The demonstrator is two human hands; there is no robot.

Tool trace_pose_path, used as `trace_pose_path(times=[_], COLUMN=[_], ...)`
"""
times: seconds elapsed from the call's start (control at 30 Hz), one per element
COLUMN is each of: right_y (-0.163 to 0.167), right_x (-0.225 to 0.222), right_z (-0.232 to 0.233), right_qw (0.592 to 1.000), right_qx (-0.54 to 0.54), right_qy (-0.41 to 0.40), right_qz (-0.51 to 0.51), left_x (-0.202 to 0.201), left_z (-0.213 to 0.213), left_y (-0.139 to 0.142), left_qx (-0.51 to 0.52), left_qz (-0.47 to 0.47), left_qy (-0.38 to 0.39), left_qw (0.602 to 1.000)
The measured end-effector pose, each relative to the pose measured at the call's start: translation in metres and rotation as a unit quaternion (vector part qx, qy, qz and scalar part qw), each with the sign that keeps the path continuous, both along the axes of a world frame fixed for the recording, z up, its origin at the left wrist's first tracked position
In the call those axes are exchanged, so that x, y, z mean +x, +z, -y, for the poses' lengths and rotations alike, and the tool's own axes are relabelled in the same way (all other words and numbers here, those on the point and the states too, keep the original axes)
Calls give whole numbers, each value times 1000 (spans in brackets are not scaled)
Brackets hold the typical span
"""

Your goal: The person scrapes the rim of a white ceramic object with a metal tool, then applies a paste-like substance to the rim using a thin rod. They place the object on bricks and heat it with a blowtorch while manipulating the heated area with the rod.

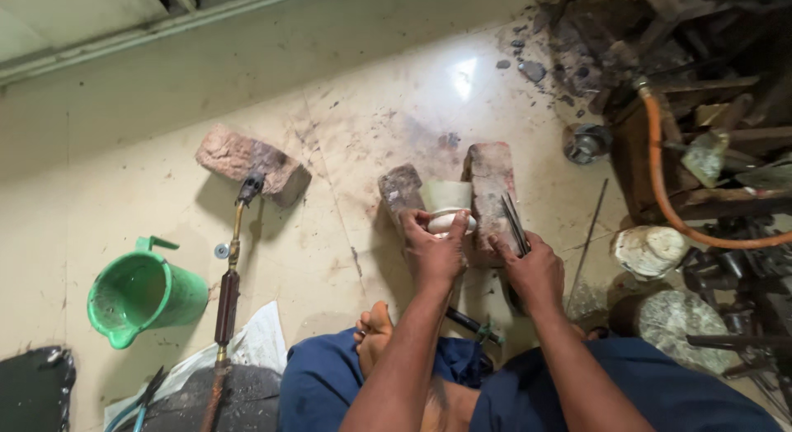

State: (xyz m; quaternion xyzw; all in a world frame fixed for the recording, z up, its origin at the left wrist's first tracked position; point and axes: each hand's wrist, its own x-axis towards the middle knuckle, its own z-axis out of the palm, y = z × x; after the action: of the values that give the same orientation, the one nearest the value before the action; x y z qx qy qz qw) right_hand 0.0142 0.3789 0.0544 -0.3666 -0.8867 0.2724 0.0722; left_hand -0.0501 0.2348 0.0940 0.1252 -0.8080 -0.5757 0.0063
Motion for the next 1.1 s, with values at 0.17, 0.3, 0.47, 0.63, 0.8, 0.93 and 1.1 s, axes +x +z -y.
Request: trace_pose_path(times=[0.17, 0.3, 0.47, 0.63, 0.8, 0.93, 1.1], right_y=[-5, -11, -12, 6, 29, 53, 70], right_x=[1, -8, -15, -20, -30, -59, -82], right_z=[-25, -16, -26, -40, -20, -14, -8], right_qw=[996, 995, 991, 988, 920, 947, 974], right_qx=[-60, -68, -65, 5, -294, -246, -169], right_qy=[3, 66, 110, 115, 48, 142, 151], right_qz=[-59, -26, -31, -105, -253, -150, -22], left_x=[-8, -8, -3, -5, 3, 7, 8], left_z=[-26, -39, -37, -37, -37, -38, -27], left_y=[-7, -18, -26, -25, -27, -25, -21], left_qx=[-23, -129, -120, -120, -120, -120, -122], left_qz=[-28, 37, 20, 14, -11, -13, -49], left_qy=[27, 35, 23, 16, 29, 12, -46], left_qw=[999, 990, 992, 993, 992, 993, 990])
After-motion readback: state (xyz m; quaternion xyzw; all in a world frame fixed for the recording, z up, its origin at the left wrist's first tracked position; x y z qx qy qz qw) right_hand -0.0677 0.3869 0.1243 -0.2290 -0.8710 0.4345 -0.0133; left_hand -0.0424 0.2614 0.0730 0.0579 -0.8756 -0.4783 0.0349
